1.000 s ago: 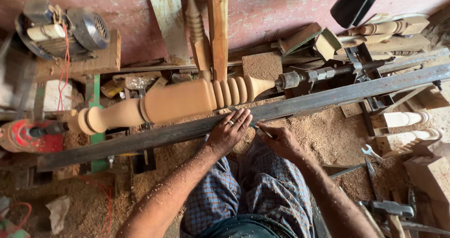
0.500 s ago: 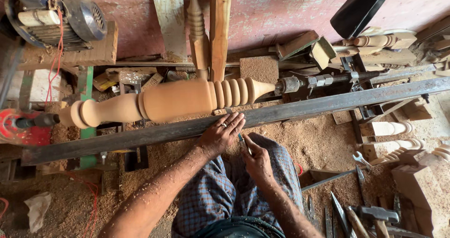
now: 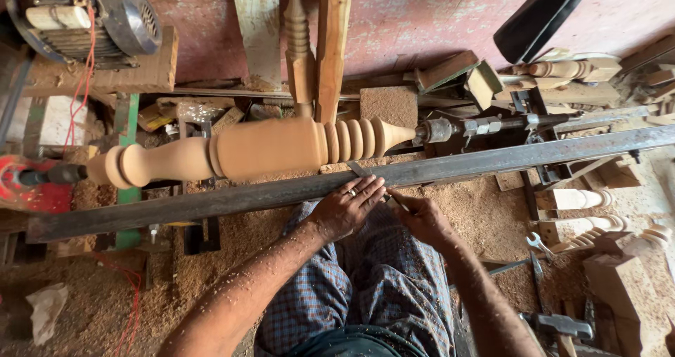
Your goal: The person shapes a wooden spindle on a lathe using a chisel and a file. They refine the grooves and contours of the rotating wood, removing shavings to smooth the surface and define the decorative pattern.
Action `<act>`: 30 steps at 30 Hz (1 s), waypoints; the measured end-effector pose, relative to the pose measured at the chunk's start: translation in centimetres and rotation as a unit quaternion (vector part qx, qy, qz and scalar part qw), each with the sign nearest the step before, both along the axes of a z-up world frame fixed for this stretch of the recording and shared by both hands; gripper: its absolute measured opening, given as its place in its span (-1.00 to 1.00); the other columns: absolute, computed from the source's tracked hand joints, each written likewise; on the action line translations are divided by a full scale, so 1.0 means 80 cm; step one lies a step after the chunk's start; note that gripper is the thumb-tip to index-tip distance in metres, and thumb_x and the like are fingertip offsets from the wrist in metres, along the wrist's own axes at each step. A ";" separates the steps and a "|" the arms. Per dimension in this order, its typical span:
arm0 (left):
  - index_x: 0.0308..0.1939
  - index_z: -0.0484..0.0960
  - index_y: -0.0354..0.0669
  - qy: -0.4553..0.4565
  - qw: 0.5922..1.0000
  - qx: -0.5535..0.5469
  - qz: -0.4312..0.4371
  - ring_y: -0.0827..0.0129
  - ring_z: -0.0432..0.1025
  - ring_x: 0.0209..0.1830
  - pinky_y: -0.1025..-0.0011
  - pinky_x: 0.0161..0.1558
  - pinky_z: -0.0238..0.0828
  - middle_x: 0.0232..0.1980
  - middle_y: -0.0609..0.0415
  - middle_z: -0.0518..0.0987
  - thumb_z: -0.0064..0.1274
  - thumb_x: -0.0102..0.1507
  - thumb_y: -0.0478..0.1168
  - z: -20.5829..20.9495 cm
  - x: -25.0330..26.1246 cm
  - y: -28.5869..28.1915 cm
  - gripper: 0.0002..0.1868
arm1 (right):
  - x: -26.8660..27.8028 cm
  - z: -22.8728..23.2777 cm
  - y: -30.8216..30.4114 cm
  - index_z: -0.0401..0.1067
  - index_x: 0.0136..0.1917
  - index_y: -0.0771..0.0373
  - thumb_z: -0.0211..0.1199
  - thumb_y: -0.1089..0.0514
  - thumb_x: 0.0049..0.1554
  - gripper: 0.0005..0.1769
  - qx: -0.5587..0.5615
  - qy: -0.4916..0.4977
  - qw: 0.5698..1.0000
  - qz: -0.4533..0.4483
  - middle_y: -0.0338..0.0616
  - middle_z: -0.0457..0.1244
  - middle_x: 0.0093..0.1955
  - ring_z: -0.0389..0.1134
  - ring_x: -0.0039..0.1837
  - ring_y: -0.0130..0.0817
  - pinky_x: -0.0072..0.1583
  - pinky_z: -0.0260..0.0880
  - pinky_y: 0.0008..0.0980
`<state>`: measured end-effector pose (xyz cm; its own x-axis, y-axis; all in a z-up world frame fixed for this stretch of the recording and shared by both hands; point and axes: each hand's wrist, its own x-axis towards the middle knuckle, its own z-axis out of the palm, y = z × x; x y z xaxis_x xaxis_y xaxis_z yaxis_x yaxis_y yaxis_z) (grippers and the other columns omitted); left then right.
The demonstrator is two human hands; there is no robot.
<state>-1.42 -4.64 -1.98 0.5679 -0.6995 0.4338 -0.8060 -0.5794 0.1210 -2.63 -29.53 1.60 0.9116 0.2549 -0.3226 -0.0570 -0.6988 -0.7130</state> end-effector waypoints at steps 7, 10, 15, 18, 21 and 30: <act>0.42 0.39 -0.31 0.002 1.000 -0.008 0.023 0.16 0.31 0.48 0.22 0.51 0.19 0.48 -0.13 0.41 -0.18 0.41 -0.35 0.018 -0.002 0.000 -0.53 | 0.023 -0.038 -0.020 0.39 0.49 0.07 0.20 0.08 0.27 -0.48 0.126 -0.009 0.991 0.037 -0.39 0.28 -0.39 0.15 -0.38 -0.68 -0.33 0.23 -0.51; 0.41 0.42 -0.30 -0.005 1.000 -0.003 0.026 0.18 0.32 0.48 0.23 0.51 0.20 0.47 -0.12 0.43 -0.16 0.40 -0.37 0.013 -0.004 0.001 -0.54 | 0.017 -0.037 -0.017 0.40 0.49 0.10 0.19 0.04 0.30 -0.49 0.138 -0.005 0.990 0.033 -0.40 0.30 -0.36 0.14 -0.37 -0.69 -0.33 0.22 -0.53; 0.34 0.51 -0.24 -0.003 0.999 -0.032 0.012 0.18 0.39 0.43 0.21 0.49 0.25 0.40 -0.07 0.50 -0.15 0.45 -0.35 -0.002 -0.003 0.008 -0.63 | -0.013 -0.002 0.027 0.42 0.43 0.07 0.19 -0.05 0.22 -0.47 0.122 0.066 0.988 -0.066 -0.42 0.28 -0.52 0.03 -0.53 -0.66 -0.47 0.07 -0.49; 0.32 0.54 -0.21 0.020 0.998 -0.058 0.005 0.17 0.42 0.39 0.19 0.46 0.27 0.38 -0.05 0.52 -0.14 0.45 -0.35 -0.010 -0.004 0.018 -0.63 | -0.036 0.005 0.062 0.42 0.44 0.03 0.18 -0.06 0.25 -0.49 0.090 0.089 0.981 -0.146 -0.35 0.13 -0.57 -0.06 -0.55 -0.63 -0.48 -0.03 -0.50; 0.30 0.56 -0.14 0.042 0.997 -0.061 0.006 0.18 0.42 0.40 0.19 0.47 0.28 0.38 -0.02 0.51 -0.12 0.44 -0.35 -0.018 -0.005 0.026 -0.65 | -0.056 0.000 0.086 0.42 0.45 0.03 0.24 -0.01 0.25 -0.49 0.143 0.105 0.961 -0.213 -0.34 0.14 -0.52 -0.07 -0.54 -0.66 -0.47 -0.08 -0.55; 0.27 0.59 -0.12 0.067 0.997 -0.043 0.002 0.17 0.35 0.43 0.14 0.45 0.23 0.40 0.01 0.49 -0.07 0.41 -0.30 -0.031 -0.011 0.056 -0.65 | -0.097 -0.035 0.165 0.35 0.49 0.05 0.22 0.15 0.21 -0.43 0.323 0.122 0.871 -0.351 -0.22 0.39 -0.29 0.11 -0.51 -0.68 -0.51 0.11 -0.59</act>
